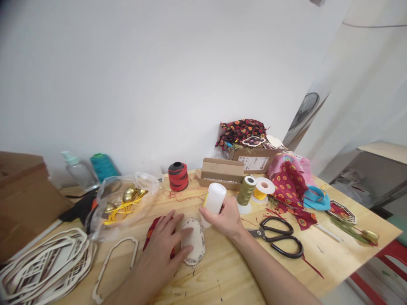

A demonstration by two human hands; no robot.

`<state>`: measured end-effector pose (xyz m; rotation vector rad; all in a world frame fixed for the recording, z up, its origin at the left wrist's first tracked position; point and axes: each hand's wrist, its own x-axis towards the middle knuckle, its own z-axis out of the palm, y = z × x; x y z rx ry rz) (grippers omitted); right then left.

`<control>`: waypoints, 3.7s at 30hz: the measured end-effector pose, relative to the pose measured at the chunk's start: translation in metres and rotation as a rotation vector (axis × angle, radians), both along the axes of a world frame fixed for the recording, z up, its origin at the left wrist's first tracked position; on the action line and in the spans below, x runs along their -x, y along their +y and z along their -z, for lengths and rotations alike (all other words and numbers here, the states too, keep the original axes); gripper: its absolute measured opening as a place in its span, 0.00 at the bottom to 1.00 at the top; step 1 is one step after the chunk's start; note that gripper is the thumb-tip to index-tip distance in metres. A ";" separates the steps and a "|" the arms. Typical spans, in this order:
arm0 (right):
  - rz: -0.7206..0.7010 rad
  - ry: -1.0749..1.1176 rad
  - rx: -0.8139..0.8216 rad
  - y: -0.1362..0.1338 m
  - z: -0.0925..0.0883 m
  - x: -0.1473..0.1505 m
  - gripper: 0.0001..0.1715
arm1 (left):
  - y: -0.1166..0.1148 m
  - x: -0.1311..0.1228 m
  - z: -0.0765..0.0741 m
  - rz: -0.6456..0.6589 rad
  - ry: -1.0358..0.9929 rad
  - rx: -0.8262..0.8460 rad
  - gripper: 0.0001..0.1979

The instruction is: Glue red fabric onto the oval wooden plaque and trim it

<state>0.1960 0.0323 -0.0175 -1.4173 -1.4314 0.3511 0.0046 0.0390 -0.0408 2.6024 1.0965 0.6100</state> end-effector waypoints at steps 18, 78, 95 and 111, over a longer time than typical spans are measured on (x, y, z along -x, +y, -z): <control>-0.039 0.014 0.006 -0.003 0.002 0.002 0.14 | -0.002 0.000 -0.002 0.003 0.031 -0.009 0.14; -0.716 1.078 0.268 -0.006 -0.004 0.006 0.19 | -0.007 0.004 -0.023 0.107 -0.450 0.358 0.11; -0.636 1.116 0.312 -0.001 0.006 0.006 0.12 | -0.003 0.001 -0.022 0.143 -0.587 0.597 0.11; -0.518 1.166 0.403 0.002 0.006 0.011 0.11 | 0.003 -0.001 -0.020 0.052 -0.755 0.680 0.12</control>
